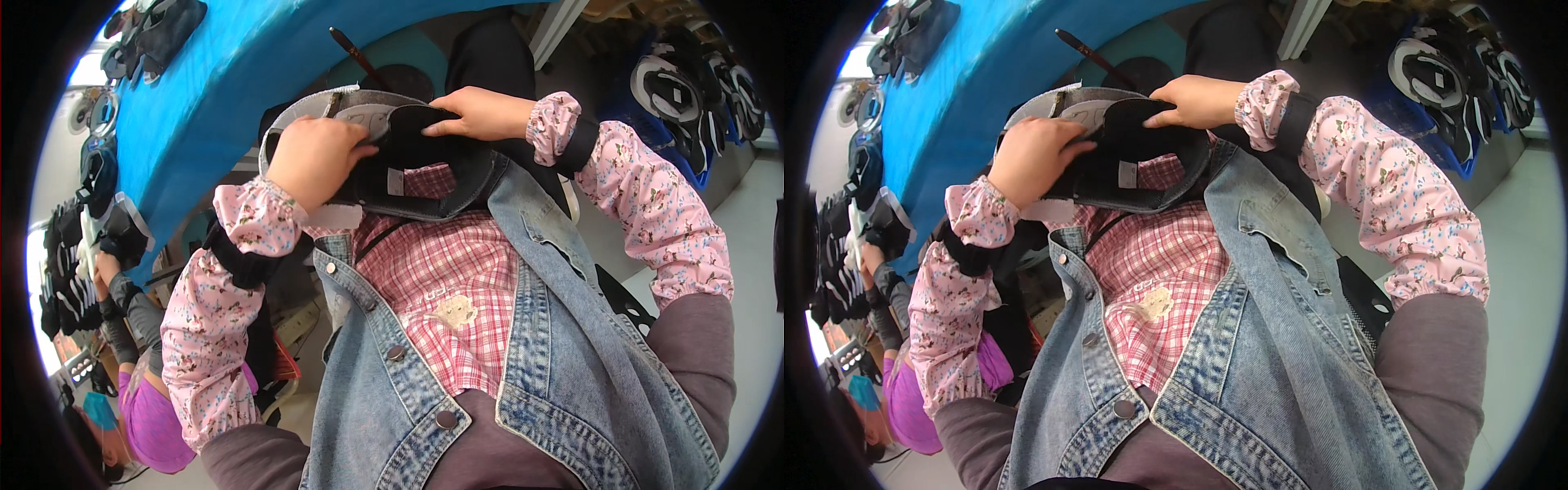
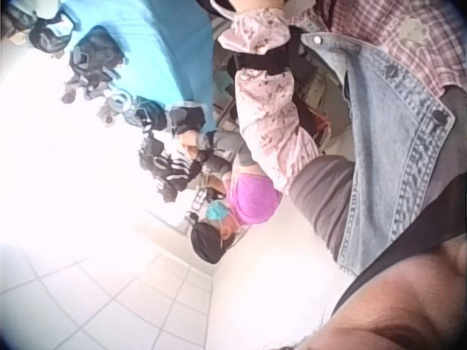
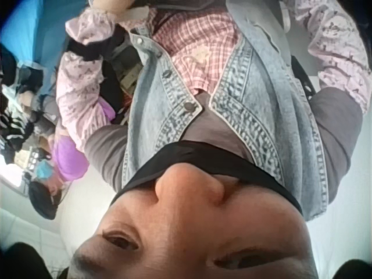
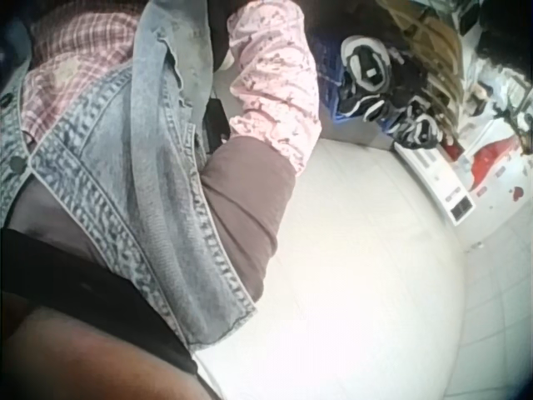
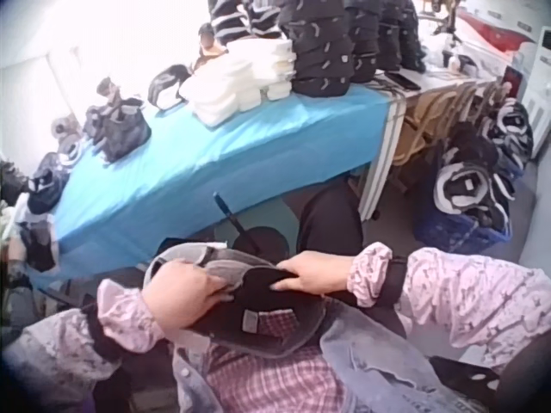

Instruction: The person assembles shoe components by hand, first checking the interior of a black shoe upper, turning it over to inspect the outer surface, and then picking up a white foam midsole and pressing it into the shoe upper while seated at a production table.

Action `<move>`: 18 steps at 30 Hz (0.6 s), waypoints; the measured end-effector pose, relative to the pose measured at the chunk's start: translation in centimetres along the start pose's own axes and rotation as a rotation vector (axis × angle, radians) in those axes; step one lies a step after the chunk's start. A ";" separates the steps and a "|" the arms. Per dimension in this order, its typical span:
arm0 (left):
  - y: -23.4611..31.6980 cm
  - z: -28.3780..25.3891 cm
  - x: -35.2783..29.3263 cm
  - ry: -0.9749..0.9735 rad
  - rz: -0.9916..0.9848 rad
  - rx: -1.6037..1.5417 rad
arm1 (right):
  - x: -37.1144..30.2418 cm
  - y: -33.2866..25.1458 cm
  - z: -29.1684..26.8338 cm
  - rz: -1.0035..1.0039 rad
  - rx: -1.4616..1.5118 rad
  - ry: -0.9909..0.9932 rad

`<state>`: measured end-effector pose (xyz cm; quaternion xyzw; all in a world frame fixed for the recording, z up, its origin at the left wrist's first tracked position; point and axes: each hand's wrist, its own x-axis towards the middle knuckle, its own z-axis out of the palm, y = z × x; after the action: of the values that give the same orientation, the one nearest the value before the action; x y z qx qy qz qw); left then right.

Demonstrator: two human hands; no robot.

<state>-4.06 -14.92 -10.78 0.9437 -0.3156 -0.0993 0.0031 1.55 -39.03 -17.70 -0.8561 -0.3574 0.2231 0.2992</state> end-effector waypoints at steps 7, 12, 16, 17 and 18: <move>-0.8 -0.9 0.1 0.413 0.001 -0.307 | -0.6 0.5 -0.1 -0.002 0.197 -0.022; 0.0 -0.8 -0.5 0.523 0.037 -0.237 | -0.5 0.6 0.0 0.009 0.240 -0.016; 0.2 -0.5 -1.3 0.514 -0.105 -0.229 | -0.7 0.0 -0.1 -0.005 0.167 0.018; 0.2 -0.6 -1.5 0.499 -0.151 -0.213 | -0.8 -0.2 -0.1 -0.013 0.141 0.034; 0.0 -0.4 -1.3 0.499 -0.152 -0.212 | -0.9 -0.1 -0.1 -0.014 0.142 0.034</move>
<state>-5.05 -14.17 -10.19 0.9543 -0.2213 0.1035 0.1719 0.99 -39.66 -17.46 -0.8338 -0.3417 0.2311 0.3670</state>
